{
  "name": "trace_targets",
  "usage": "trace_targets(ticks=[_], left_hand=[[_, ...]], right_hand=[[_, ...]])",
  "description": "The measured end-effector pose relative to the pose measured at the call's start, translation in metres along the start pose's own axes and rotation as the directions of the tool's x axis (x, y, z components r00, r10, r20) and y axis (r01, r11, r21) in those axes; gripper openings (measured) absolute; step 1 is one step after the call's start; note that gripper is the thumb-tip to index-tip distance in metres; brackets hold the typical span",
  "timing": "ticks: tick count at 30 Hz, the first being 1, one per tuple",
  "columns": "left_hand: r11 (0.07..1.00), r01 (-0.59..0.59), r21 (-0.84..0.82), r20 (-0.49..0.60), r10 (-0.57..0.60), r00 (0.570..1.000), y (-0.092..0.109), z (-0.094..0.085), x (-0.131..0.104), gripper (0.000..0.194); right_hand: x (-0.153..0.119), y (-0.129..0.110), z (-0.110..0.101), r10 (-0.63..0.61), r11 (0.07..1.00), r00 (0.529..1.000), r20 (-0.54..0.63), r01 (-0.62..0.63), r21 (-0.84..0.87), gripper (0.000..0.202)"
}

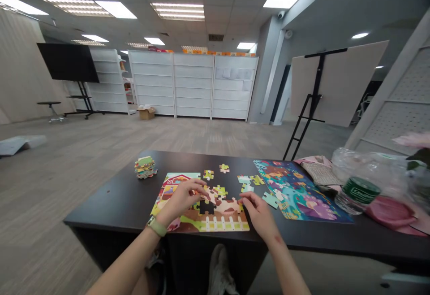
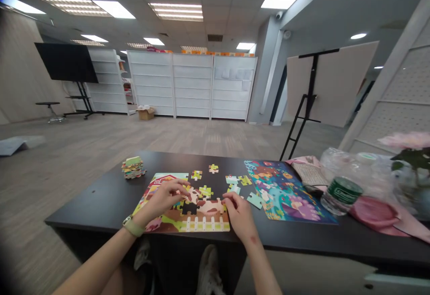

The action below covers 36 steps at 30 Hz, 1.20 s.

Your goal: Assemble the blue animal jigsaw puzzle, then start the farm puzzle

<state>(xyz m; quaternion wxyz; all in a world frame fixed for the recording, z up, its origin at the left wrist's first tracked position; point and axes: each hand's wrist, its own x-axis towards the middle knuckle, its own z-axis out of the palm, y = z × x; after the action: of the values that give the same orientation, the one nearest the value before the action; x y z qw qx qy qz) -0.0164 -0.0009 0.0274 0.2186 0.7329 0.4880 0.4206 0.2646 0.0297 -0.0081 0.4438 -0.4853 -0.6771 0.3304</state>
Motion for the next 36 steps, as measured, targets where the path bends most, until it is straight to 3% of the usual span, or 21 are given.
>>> trace_targets(ticks=[6, 14, 19, 23, 27, 31, 33, 36], left_hand=[[0.995, -0.019, -0.101, 0.053, 0.024, 0.998, -0.009, -0.001, -0.015, 0.027], [0.998, -0.066, 0.014, 0.119, 0.064, 0.991, 0.007, 0.001, -0.013, 0.041], [0.999, -0.045, -0.005, 0.134, 0.045, 0.99, 0.004, 0.005, -0.014, 0.043], [0.999, -0.012, -0.051, 0.141, 0.019, 0.99, 0.0, 0.008, -0.015, 0.032], [0.979, 0.11, -0.17, 0.138, -0.087, 0.987, -0.004, 0.021, -0.008, 0.021], [0.944, 0.076, -0.321, 0.145, -0.03, 0.989, 0.001, 0.048, 0.005, 0.031], [0.962, 0.019, -0.271, 0.177, 0.031, 0.984, 0.01, 0.061, 0.012, 0.03], [0.995, -0.09, 0.037, 0.19, 0.082, 0.978, 0.023, 0.07, 0.023, 0.022]], right_hand=[[-0.002, -0.006, -0.001, -0.001, 1.0, 1.0, -0.016, 0.001, -0.016, 0.027], [-0.002, -0.004, 0.0, -0.017, 1.0, 1.0, 0.013, 0.017, -0.025, 0.028], [-0.002, -0.002, 0.0, -0.024, 1.0, 1.0, 0.002, 0.024, -0.019, 0.029], [-0.002, -0.002, 0.0, -0.028, 1.0, 1.0, -0.009, 0.028, -0.003, 0.028], [-0.004, -0.008, 0.0, -0.063, 0.997, 0.998, 0.025, 0.064, -0.051, 0.03], [-0.009, -0.017, 0.002, -0.227, 0.968, 0.967, 0.113, 0.237, -0.085, 0.04], [-0.01, -0.018, 0.003, -0.271, 0.957, 0.948, 0.166, 0.284, -0.059, 0.044], [-0.008, -0.014, 0.003, -0.207, 0.977, 0.966, 0.153, 0.213, -0.024, 0.045]])
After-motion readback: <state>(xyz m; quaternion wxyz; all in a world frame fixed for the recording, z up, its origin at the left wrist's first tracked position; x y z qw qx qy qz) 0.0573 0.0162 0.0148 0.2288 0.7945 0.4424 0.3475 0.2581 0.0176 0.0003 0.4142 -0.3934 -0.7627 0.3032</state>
